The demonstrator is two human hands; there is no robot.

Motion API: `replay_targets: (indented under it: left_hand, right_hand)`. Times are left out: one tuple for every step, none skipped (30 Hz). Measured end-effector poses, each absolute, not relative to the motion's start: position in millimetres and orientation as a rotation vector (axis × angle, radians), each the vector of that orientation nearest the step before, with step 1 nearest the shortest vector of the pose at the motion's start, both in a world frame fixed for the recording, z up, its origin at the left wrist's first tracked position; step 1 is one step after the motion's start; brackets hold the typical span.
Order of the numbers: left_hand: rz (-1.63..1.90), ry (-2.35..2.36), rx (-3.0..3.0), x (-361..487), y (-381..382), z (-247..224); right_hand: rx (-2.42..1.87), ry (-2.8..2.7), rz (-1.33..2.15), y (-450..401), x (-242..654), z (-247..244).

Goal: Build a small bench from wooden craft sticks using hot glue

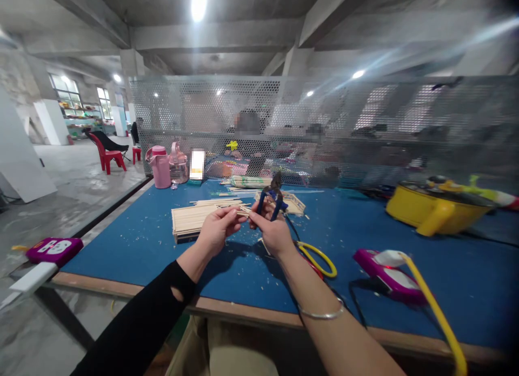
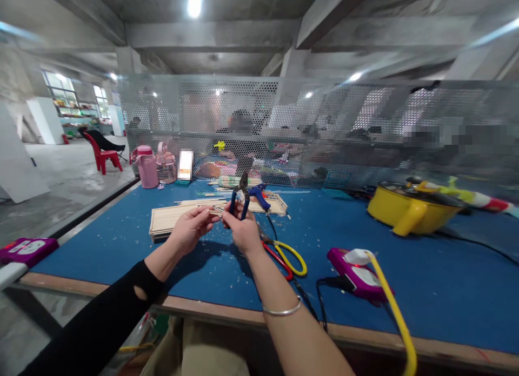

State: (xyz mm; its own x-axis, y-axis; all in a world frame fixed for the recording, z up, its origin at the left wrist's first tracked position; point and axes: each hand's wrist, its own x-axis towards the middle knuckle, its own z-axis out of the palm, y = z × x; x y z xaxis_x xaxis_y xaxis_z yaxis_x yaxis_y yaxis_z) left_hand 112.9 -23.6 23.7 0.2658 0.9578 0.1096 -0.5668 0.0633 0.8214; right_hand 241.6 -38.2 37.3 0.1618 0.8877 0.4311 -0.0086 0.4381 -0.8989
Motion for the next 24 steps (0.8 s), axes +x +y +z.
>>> replay_targets:
  left_hand:
    - [1.257,0.607,0.922,110.9,-23.1,24.5]
    - [1.287,0.667,0.965,108.8,-22.7,25.3]
    - [1.326,0.718,1.034,106.6,-22.3,25.8]
    - [1.359,0.752,1.128,104.6,-21.8,26.0]
    - [1.367,0.766,1.249,102.9,-21.4,25.8]
    - [1.343,0.764,1.383,101.4,-20.9,25.3]
    - [1.297,0.752,1.508,100.4,-20.4,24.5]
    - [1.234,0.733,1.607,99.7,-20.0,23.5]
    - [1.170,0.714,1.668,99.3,-19.6,22.5]
    - [1.117,0.697,1.695,99.1,-19.2,21.3]
    - [1.078,0.687,1.696,99.0,-18.9,20.1]
    - [1.048,0.685,1.681,99.1,-18.6,18.6]
    - [1.020,0.687,1.666,99.1,-18.3,17.0]
    - [0.998,0.691,1.657,99.2,-17.9,15.1]
    - [0.984,0.696,1.657,99.3,-17.5,12.9]
    - [0.972,0.696,1.661,99.5,-16.9,10.5]
    - [0.963,0.694,1.661,99.7,-16.1,8.1]
    - [0.958,0.690,1.653,100.2,-15.4,5.9]
    - [0.958,0.687,1.637,100.7,-14.7,4.0]
    - [0.962,0.686,1.607,101.5,-14.2,2.7]
    - [0.968,0.685,1.564,102.4,-14.0,2.2]
    - [0.976,0.684,1.511,103.4,-14.2,2.4]
    - [0.982,0.680,1.453,104.4,-14.9,3.4]
    - [0.983,0.669,1.399,105.3,-16.0,5.1]
  right_hand:
    - [-0.926,-1.282,0.764,-38.4,243.6,38.0]
    - [-0.943,-1.332,0.750,-38.5,245.6,38.4]
    - [-0.962,-1.391,0.744,-38.4,247.6,38.4]
    - [-0.984,-1.455,0.744,-38.3,249.3,38.2]
    - [-1.004,-1.518,0.748,-38.0,250.6,37.6]
    - [-1.020,-1.575,0.749,-37.7,251.6,36.8]
    - [-1.029,-1.622,0.747,-37.3,252.3,36.0]
    - [-1.032,-1.660,0.741,-36.9,252.9,35.1]
    - [-1.031,-1.692,0.734,-36.4,253.4,34.4]
    - [-1.028,-1.719,0.725,-36.0,253.9,33.8]
    - [-1.029,-1.745,0.713,-35.5,254.5,33.4]
    - [-1.034,-1.769,0.701,-35.1,255.2,33.1]
    - [-1.040,-1.791,0.689,-34.7,255.9,32.9]
    - [-1.043,-1.809,0.679,-34.4,256.4,32.7]
    - [-1.045,-1.822,0.672,-34.2,256.8,32.5]
    - [-1.046,-1.831,0.670,-34.0,257.0,32.2]
    - [-1.049,-1.838,0.676,-34.0,256.8,31.8]
    - [-1.053,-1.841,0.686,-34.1,256.4,31.3]
    - [-1.063,-1.834,0.695,-34.1,255.8,30.8]
    - [-1.076,-1.818,0.705,-34.2,255.2,30.3]
    - [-1.087,-1.791,0.721,-34.1,254.7,29.9]
    - [-1.093,-1.751,0.740,-33.8,254.4,29.6]
    - [-1.096,-1.698,0.757,-33.3,254.5,29.5]
    - [-1.097,-1.638,0.776,-32.6,254.9,29.4]
